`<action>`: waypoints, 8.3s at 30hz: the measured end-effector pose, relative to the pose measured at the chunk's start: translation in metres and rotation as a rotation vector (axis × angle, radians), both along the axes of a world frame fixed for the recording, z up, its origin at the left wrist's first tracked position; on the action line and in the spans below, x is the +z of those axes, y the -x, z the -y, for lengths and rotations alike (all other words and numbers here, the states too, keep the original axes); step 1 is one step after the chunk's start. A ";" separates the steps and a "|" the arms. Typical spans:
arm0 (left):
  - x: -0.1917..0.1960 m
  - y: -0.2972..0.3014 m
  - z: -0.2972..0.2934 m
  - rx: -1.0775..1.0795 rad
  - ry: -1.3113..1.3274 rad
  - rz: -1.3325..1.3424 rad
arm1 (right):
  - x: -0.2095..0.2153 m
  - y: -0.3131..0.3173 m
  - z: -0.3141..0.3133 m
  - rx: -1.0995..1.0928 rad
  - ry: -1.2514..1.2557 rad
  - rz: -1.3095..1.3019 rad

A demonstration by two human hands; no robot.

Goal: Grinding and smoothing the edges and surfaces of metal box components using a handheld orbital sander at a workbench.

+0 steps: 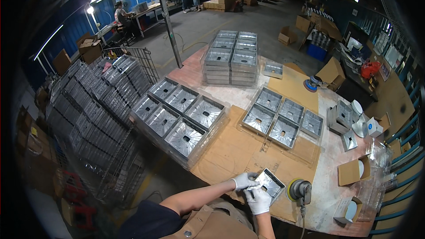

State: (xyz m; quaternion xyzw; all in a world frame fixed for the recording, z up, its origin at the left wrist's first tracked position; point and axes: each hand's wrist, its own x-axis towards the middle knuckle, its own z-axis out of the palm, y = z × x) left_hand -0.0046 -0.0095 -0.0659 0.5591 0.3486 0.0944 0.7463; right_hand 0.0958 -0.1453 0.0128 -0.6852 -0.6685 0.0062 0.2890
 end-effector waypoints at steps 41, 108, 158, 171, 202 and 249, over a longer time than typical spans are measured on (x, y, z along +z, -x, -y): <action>0.013 0.000 -0.006 -0.021 -0.041 -0.036 | 0.024 -0.012 0.008 -0.112 -0.065 -0.132; 0.058 -0.085 -0.046 -0.605 -1.642 -0.150 | 0.090 -0.128 0.079 -0.687 0.332 -0.074; 0.046 -0.042 -0.001 -0.056 -1.134 -0.226 | 0.105 -0.042 0.101 -0.407 0.581 -0.006; 0.021 -0.049 -0.008 0.025 -1.110 -0.132 | 0.106 -0.052 0.077 -0.335 0.708 -0.008; 0.032 -0.052 0.005 0.027 -1.329 -0.175 | 0.106 -0.042 0.085 -0.046 0.782 -0.014; 0.055 0.006 0.061 -0.534 -1.355 0.292 | 0.054 -0.123 0.057 -1.017 0.380 -0.148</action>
